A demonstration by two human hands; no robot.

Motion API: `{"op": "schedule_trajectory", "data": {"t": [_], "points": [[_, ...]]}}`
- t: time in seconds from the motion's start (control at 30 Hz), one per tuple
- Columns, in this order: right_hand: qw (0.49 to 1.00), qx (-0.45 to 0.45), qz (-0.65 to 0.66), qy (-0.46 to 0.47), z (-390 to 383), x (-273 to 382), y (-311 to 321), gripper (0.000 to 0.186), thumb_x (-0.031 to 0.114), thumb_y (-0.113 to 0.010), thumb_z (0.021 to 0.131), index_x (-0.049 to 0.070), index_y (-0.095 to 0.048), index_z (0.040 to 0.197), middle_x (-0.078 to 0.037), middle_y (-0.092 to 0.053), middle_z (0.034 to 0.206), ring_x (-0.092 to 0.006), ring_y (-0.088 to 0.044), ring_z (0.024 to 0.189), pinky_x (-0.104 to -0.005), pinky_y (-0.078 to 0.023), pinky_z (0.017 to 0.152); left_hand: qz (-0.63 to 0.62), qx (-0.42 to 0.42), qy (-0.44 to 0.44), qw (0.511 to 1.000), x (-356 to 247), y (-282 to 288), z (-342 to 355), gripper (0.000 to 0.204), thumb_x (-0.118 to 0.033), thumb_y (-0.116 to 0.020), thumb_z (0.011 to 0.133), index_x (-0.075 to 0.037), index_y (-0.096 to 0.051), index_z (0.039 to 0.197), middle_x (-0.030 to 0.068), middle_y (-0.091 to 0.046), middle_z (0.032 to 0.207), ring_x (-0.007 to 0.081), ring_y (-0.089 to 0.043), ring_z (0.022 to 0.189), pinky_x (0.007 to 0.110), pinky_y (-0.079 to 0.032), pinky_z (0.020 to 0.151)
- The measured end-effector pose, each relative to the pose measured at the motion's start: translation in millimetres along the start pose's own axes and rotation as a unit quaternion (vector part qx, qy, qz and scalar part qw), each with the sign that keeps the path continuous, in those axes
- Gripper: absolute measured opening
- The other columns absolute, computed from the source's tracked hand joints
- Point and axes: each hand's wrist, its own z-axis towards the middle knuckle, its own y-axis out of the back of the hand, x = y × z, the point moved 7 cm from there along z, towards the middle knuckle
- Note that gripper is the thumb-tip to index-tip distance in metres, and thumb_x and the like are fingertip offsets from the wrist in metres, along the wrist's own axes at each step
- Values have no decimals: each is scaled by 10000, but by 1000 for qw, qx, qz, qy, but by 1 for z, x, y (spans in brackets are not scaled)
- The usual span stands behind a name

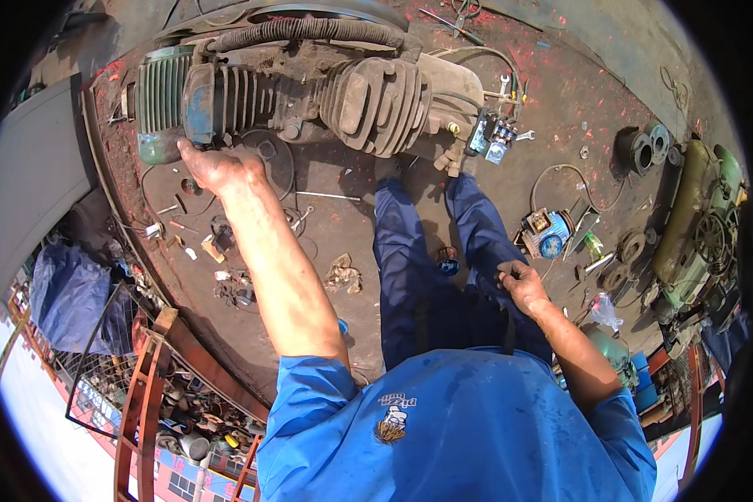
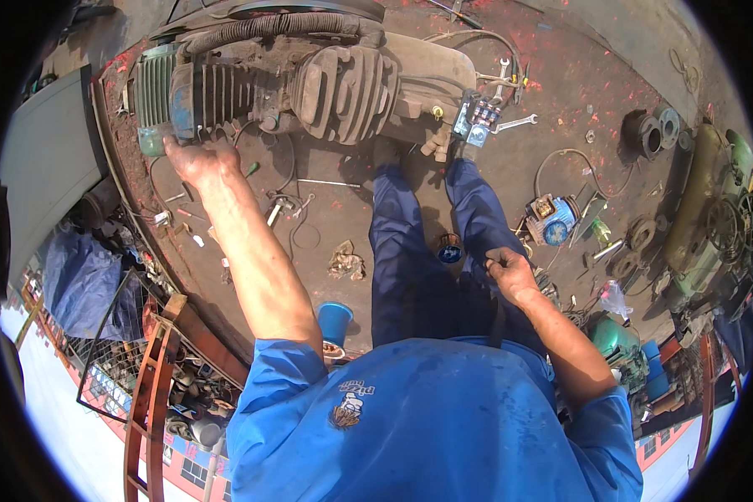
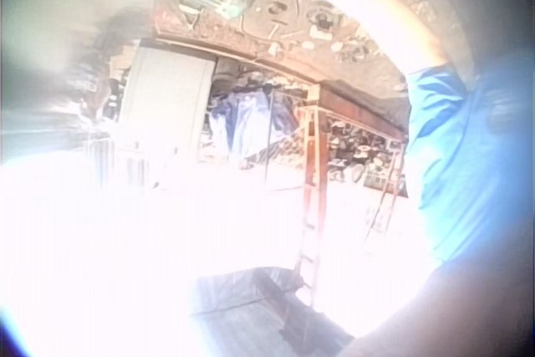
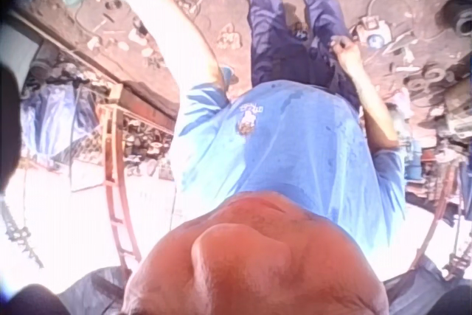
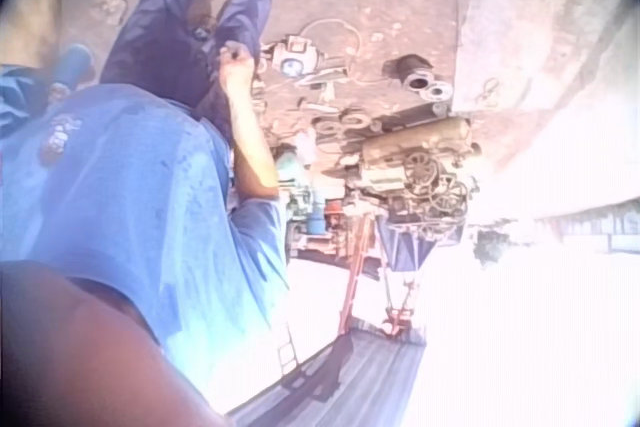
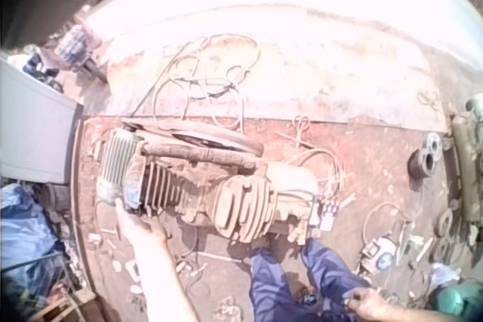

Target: The person opens a small cardboard box and removes a white paper-like item, then walks through a scrapyard to a workbench. They handle a large motor or compressor unit and use a wrench to tighten or loosen bolts on the machinery.

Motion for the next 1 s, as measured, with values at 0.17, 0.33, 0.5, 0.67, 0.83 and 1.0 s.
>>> {"op": "schedule_trajectory", "data": {"t": [0.17, 0.33, 0.5, 0.67, 0.83, 1.0], "points": [[1000, -1, 19, 3, 2, 3, 4, 307, 89, -589, 920, -76, -613, 1178, -106, -689, 931, -149, -641, 801, -288, -515, 758, 52, 42, -36, 997, 0, 25, 26, 520, -411, -405, 1013, -25, -498, 1349, 141, -538, 1367, 276, -523, 1248, 451, -402, 1077], [998, -5, 53, -17, 10, 2, 8, 309, 101, -592, 925, -75, -614, 1177, -97, -684, 933, -143, -639, 798, -280, -514, 747, 29, -19, 27, 999, -4, 39, 60, 669, -556, -336, 991, -43, -450, 1403, 172, -499, 1405, 339, -472, 1304, 510, -358, 1115], [998, -4, 63, -27, 28, -6, 5, 314, 112, -596, 924, -75, -617, 1176, -91, -678, 914, -138, -636, 785, -279, -513, 731, 27, 104, 103, 989, 8, 16, 109, 853, -719, -287, 926, -54, -389, 1449, 180, -447, 1458, 380, -441, 1333, 571, -340, 1122], [999, 26, 23, -36, 41, -4, -17, 304, 127, -594, 922, -44, -632, 1171, -99, -699, 918, -157, -663, 814, -273, -517, 747, 17, 152, 129, 980, 15, 20, 124, 899, -754, -303, 888, -76, -361, 1475, 168, -429, 1479, 385, -423, 1344, 579, -348, 1107], [996, 20, 64, -57, 56, -3, -31, 300, 134, -590, 928, -42, -631, 1168, -127, -713, 972, -178, -677, 846, -302, -527, 779, 41, 139, 102, 984, 16, 23, 130, 932, -773, -337, 854, -89, -349, 1487, 171, -408, 1497, 385, -413, 1352, 579, -338, 1111], [996, 41, 57, -49, 67, -5, -38, 300, 124, -585, 930, -42, -623, 1178, -118, -713, 989, -173, -680, 855, -301, -531, 789, 58, 114, 65, 990, 14, 16, 117, 894, -729, -305, 870, -84, -356, 1487, 174, -422, 1493, 380, -433, 1342, 570, -328, 1120]]}}
